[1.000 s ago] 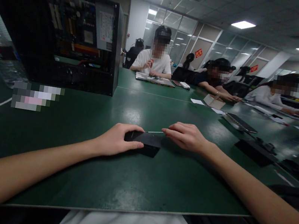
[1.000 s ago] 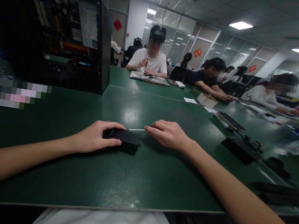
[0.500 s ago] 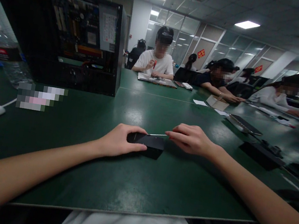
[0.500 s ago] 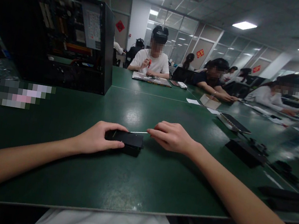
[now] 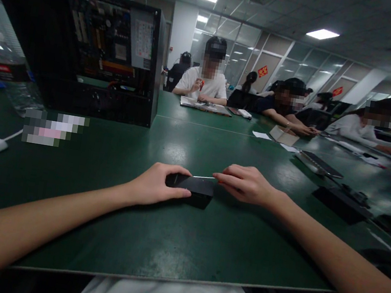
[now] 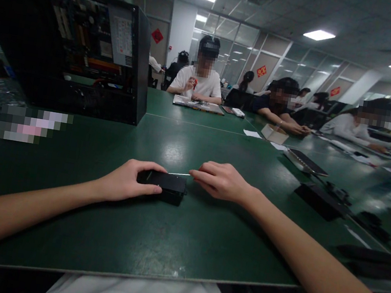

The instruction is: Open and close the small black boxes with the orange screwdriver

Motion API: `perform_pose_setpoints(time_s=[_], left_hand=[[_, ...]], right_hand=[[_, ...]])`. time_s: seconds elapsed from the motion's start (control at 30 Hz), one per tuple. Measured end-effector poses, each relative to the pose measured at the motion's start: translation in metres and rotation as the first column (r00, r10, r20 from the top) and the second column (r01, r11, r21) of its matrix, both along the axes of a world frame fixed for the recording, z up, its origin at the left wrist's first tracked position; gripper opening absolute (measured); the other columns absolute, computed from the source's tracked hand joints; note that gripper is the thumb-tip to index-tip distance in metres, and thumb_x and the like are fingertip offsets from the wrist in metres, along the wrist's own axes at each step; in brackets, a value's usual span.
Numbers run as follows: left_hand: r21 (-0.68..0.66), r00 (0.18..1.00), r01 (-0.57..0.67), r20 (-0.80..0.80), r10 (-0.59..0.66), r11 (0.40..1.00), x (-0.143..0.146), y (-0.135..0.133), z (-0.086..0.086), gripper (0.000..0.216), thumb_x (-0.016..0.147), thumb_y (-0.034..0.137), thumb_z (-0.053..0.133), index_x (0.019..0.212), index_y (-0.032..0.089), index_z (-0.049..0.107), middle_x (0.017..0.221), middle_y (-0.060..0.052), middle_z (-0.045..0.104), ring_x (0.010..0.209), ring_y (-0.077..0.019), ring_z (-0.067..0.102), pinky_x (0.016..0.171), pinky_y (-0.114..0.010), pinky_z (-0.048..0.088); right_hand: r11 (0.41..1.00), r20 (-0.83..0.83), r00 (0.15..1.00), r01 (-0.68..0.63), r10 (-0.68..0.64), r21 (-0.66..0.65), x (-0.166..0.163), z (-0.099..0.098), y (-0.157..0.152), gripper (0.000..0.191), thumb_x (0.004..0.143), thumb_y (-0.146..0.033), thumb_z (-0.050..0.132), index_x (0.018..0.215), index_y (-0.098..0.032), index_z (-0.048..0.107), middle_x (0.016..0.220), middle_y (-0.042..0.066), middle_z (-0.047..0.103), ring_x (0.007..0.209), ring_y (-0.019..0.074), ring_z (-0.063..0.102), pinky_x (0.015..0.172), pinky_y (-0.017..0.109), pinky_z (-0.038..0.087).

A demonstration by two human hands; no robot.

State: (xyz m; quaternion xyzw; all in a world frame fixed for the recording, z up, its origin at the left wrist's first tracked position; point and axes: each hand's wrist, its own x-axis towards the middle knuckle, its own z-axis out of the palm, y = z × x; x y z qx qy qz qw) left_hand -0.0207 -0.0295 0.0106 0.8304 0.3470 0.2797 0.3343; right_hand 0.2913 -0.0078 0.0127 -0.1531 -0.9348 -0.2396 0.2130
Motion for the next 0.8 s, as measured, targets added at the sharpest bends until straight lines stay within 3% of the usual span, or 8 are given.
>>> perform_pose_setpoints(time_s=[0.53, 0.8], left_hand=[[-0.092, 0.999, 0.044, 0.027, -0.042, 0.995, 0.000, 0.004, 0.001, 0.042, 0.079, 0.041, 0.080, 0.113, 0.016, 0.074, 0.104, -0.007, 0.077, 0.093, -0.0248, 0.070, 0.088, -0.034, 0.051], [-0.116, 0.999, 0.044, 0.034, -0.041, 0.992, 0.000, 0.004, 0.000, 0.045, 0.077, 0.041, 0.081, 0.114, 0.016, 0.074, 0.104, -0.007, 0.077, 0.095, -0.0256, 0.070, 0.087, -0.034, 0.051]], right_hand=[[1.000, 0.012, 1.000, -0.004, 0.005, -0.005, -0.007, -0.002, -0.003, 0.022, 0.100, -0.021, 0.052, 0.117, -0.015, 0.065, 0.087, 0.006, 0.068, 0.072, 0.0131, 0.060, 0.058, 0.025, 0.040], [0.966, -0.061, 0.993, 0.081, -0.099, -0.245, -0.030, -0.017, -0.010, 0.029, 0.103, -0.022, 0.043, 0.123, -0.016, 0.063, 0.095, 0.009, 0.066, 0.080, 0.0149, 0.061, 0.067, 0.025, 0.048]])
